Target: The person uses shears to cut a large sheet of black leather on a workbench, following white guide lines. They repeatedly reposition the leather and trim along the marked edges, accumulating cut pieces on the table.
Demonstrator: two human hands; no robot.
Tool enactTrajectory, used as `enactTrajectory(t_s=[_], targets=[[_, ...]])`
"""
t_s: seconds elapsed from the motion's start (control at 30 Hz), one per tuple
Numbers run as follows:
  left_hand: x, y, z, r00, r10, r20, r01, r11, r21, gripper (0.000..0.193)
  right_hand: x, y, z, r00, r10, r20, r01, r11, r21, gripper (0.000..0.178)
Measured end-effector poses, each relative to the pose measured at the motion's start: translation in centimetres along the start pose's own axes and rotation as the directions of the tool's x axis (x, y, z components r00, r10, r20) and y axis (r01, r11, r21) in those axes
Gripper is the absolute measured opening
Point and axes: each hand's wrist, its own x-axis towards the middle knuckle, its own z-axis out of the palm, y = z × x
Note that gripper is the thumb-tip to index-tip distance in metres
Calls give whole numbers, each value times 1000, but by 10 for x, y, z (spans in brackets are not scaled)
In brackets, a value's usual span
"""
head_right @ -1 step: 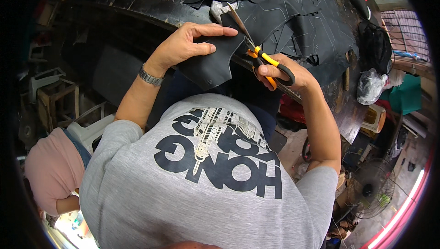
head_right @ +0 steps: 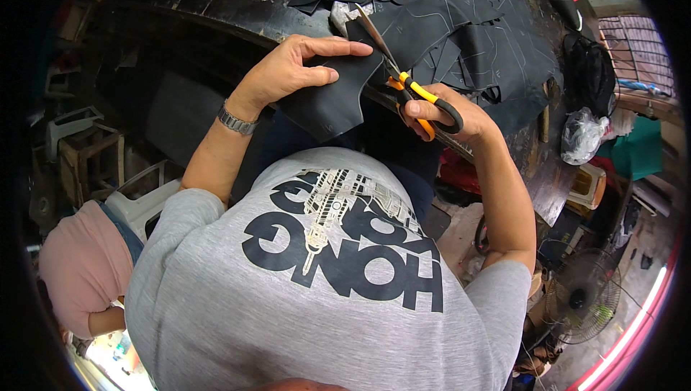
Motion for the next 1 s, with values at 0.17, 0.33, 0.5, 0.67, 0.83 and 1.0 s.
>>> enactTrajectory(t_s=[0.17,0.33,0.5,0.67,0.83,1.0], targets=[[0,-2,-7,1000,11,-6,-11,1000,9,46,2,-9,-7,995,99,-30,-102,985,-139,67],[2,-11,-15,1000,-4,-22,5,1000,26,47,5,-12,-1,982,117,-151,-141,976,-164,62],[1,-8,-21,999,-13,48,8,996,88,47,11,-13,14,978,117,-173,-145,976,-164,54],[5,7,-14,973,-6,231,-42,978,202,37,12,-16,31,962,6,-274,24,994,104,44],[25,32,6,888,-99,449,-106,905,411,24,18,-25,42,889,-138,-437,204,973,109,30],[39,50,23,668,741,69,-476,354,805,26,18,-21,54,591,-109,-799,550,780,300,16]])
